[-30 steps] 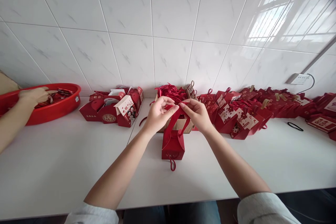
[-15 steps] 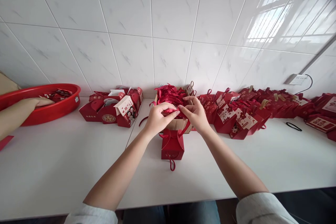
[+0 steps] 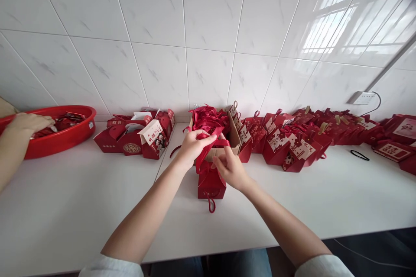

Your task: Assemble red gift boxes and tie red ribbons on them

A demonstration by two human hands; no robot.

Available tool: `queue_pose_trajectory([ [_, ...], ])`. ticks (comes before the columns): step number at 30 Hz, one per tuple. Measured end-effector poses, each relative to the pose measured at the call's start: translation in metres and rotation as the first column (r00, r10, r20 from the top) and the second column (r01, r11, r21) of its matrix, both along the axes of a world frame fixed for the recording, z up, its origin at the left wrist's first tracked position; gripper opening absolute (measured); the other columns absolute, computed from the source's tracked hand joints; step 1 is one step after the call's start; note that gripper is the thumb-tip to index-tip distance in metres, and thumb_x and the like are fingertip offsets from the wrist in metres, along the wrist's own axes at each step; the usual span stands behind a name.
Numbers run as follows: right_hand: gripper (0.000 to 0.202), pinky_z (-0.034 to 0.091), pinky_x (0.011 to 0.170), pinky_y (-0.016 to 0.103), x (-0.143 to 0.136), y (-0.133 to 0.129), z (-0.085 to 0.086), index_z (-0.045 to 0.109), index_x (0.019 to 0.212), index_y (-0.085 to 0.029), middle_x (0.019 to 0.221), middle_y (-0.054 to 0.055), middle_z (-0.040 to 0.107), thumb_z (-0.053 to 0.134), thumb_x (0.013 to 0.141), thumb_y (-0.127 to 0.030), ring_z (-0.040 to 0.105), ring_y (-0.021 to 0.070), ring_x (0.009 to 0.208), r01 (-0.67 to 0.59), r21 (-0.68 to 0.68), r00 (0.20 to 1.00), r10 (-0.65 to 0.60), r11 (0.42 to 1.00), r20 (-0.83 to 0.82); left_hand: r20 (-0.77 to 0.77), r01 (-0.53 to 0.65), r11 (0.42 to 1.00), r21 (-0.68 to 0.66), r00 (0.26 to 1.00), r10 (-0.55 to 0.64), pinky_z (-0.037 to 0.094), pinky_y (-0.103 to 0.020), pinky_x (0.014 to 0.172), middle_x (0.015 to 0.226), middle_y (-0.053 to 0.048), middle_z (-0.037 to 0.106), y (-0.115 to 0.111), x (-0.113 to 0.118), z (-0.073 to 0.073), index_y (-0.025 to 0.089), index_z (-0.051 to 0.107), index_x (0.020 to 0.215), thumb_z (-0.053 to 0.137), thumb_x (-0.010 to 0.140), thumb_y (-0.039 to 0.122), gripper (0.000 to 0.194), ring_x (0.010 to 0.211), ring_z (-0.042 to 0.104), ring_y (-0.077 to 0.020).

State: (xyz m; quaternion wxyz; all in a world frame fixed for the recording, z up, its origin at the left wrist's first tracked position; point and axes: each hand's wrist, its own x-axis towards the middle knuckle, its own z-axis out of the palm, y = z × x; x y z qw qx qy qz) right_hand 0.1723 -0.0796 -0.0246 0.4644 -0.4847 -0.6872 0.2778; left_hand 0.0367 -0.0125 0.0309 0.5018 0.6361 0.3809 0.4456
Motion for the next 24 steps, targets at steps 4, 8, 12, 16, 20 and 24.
queue_pose_trajectory([
  [4,0.049,0.049,0.055,0.031,-0.005,0.008,-0.010,0.035,0.140,-0.022,0.081,0.004,0.069,0.043,0.092,-0.027,0.058,0.0148,0.049,0.058,-0.001,0.996,-0.058,0.998,-0.070,-0.099,0.072,0.996,-0.052,0.992,-0.077,0.038,-0.025,0.049,0.054,0.002,0.057,0.002,-0.004,-0.001,0.017,0.063,0.059,0.078,0.064,0.042,0.029,0.052,0.056,-0.0138],
  [8,0.019,0.047,0.050,0.032,-0.004,0.012,-0.015,0.061,0.101,-0.023,0.069,0.003,0.066,0.049,0.090,-0.033,0.054,0.0155,0.043,0.079,-0.057,0.989,-0.086,0.995,-0.121,-0.183,0.163,0.985,-0.055,0.968,-0.170,0.040,-0.027,0.048,0.055,0.000,0.060,0.005,-0.010,-0.001,0.017,0.066,0.058,0.082,0.058,0.040,0.027,0.051,0.057,-0.0157],
  [12,0.034,0.041,0.045,0.031,0.000,0.006,-0.007,0.049,0.060,-0.024,0.050,0.001,0.057,0.052,0.089,-0.042,0.050,0.0163,0.040,0.032,-0.110,0.988,-0.048,0.993,-0.150,-0.211,0.196,0.981,-0.011,0.958,-0.193,0.044,-0.026,0.055,0.064,-0.002,0.068,0.008,-0.015,0.002,0.018,0.074,0.066,0.083,0.058,0.041,0.026,0.063,0.062,-0.0177],
  [16,0.040,0.030,0.038,0.027,0.015,-0.003,0.007,0.044,0.056,-0.023,0.042,-0.002,0.050,0.056,0.085,-0.047,0.040,0.0124,0.034,-0.086,-0.226,0.972,0.032,0.970,-0.231,-0.196,0.183,0.983,0.030,0.965,-0.174,0.044,-0.025,0.054,0.062,-0.003,0.068,0.011,-0.018,0.003,0.017,0.074,0.061,0.083,0.059,0.044,0.029,0.061,0.060,-0.0168],
  [20,0.040,0.022,0.038,0.027,0.040,-0.007,0.009,0.039,0.052,-0.023,0.038,-0.004,0.038,0.058,0.082,-0.043,0.030,0.0098,0.034,-0.178,-0.300,0.935,0.066,0.937,-0.349,-0.137,0.049,0.995,0.084,0.990,-0.037,0.040,-0.024,0.051,0.057,0.000,0.063,0.015,-0.023,-0.002,0.017,0.072,0.063,0.082,0.060,0.048,0.032,0.053,0.054,-0.0136],
  [24,0.041,0.017,0.041,0.030,0.068,-0.016,-0.005,0.033,0.054,-0.025,0.042,-0.006,0.024,0.055,0.083,-0.044,0.022,0.0095,0.038,-0.163,-0.336,0.903,0.003,0.928,-0.430,-0.081,-0.134,0.981,0.139,0.986,0.146,0.036,-0.023,0.048,0.050,0.003,0.055,0.019,-0.036,-0.008,0.018,0.071,0.068,0.080,0.062,0.052,0.036,0.048,0.047,-0.0115],
])
